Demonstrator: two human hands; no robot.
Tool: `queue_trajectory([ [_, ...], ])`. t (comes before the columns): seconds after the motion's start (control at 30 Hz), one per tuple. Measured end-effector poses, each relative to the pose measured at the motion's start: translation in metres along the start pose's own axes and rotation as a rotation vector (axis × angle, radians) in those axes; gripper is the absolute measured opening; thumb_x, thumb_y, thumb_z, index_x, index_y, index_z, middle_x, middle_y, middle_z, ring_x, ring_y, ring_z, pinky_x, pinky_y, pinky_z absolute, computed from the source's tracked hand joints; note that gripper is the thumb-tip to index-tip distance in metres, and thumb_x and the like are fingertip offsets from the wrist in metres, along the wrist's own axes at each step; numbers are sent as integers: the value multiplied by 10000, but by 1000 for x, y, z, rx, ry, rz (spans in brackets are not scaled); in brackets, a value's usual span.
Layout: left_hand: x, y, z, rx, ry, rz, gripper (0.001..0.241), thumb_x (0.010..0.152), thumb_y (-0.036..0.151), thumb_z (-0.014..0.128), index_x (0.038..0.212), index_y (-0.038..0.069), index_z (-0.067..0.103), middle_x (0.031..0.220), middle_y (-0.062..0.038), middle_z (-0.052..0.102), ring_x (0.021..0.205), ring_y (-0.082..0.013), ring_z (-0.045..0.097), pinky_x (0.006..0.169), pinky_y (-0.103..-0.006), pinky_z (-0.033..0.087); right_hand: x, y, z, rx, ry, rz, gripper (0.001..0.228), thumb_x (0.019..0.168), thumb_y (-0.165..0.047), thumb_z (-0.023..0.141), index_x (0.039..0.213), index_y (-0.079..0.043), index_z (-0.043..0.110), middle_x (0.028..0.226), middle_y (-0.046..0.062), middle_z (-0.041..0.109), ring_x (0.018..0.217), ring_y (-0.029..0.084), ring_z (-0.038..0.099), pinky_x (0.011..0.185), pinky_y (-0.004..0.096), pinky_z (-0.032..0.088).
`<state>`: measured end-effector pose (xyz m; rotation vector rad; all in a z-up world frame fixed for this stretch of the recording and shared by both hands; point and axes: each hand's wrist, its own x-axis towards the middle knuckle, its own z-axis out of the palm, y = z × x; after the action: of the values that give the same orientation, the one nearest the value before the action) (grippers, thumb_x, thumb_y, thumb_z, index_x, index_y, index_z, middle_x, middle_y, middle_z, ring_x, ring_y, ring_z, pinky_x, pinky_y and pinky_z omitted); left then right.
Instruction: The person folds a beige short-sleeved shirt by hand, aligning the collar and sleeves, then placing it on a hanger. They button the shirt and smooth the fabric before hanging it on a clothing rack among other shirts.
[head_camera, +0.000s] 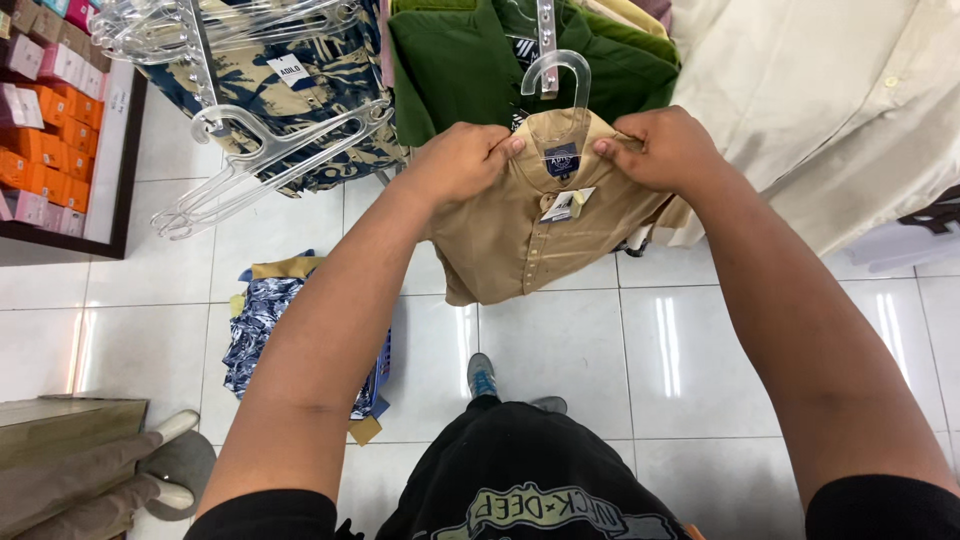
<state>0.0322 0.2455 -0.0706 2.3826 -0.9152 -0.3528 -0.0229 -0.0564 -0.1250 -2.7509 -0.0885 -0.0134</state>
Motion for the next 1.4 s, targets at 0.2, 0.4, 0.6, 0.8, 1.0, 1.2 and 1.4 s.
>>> queue_trajectory([
  [0.2,16,-34,15,-65,-75,-84,437,1019,404,445,805,62,615,835,-201,677,902,-427,653,781,-494,502,15,11,25,35,-77,3,310,962,-461,616,869,-169,666,728,162,604,798,410,641,683,476,475],
  [0.4,18,-94,25,186,-94,-91,616,984,674,428,747,118,549,769,-99,614,789,-307,577,597,-477,372,10,-5,-9,42,-264,94,350,943,-458,676,1072,-135,720,842,84,685,761,237,596,642,371,426],
  [0.6,-21,-159,30,17,116,-159,302,946,347,720,1200,193,672,1073,-123,678,1093,-359,638,945,-480,510,-18,80,18,97,-24,77,326,933,-328,689,1235,-205,702,1098,84,718,1078,352,653,958,460,487],
  [0.8,-42,-180,20,-217,209,-279,209,902,107,712,1104,160,716,880,-92,685,812,-245,692,804,-399,561,-40,79,21,213,-15,355,269,884,-288,717,1152,-309,725,1015,29,720,988,310,668,857,405,492],
  [1.0,-47,-205,18,1,122,-304,186,830,155,671,1004,131,731,820,-139,655,825,-353,678,758,-446,542,-55,119,42,46,-146,393,354,817,-284,715,1162,-208,734,1021,116,742,1028,420,669,896,485,507],
  [1.2,-76,-193,2,151,33,-457,324,924,238,590,1139,34,719,931,-234,710,964,-464,673,874,-545,535,-73,115,22,-33,-144,512,228,787,-199,616,915,-280,786,878,182,744,893,476,690,822,515,536],
  [1.4,-130,-208,59,56,235,-792,554,924,354,639,1376,66,499,984,-199,709,1062,-444,662,947,-580,500,-95,80,98,325,711,402,149,953,15,600,1002,-81,704,794,154,654,757,353,669,683,399,516],
])
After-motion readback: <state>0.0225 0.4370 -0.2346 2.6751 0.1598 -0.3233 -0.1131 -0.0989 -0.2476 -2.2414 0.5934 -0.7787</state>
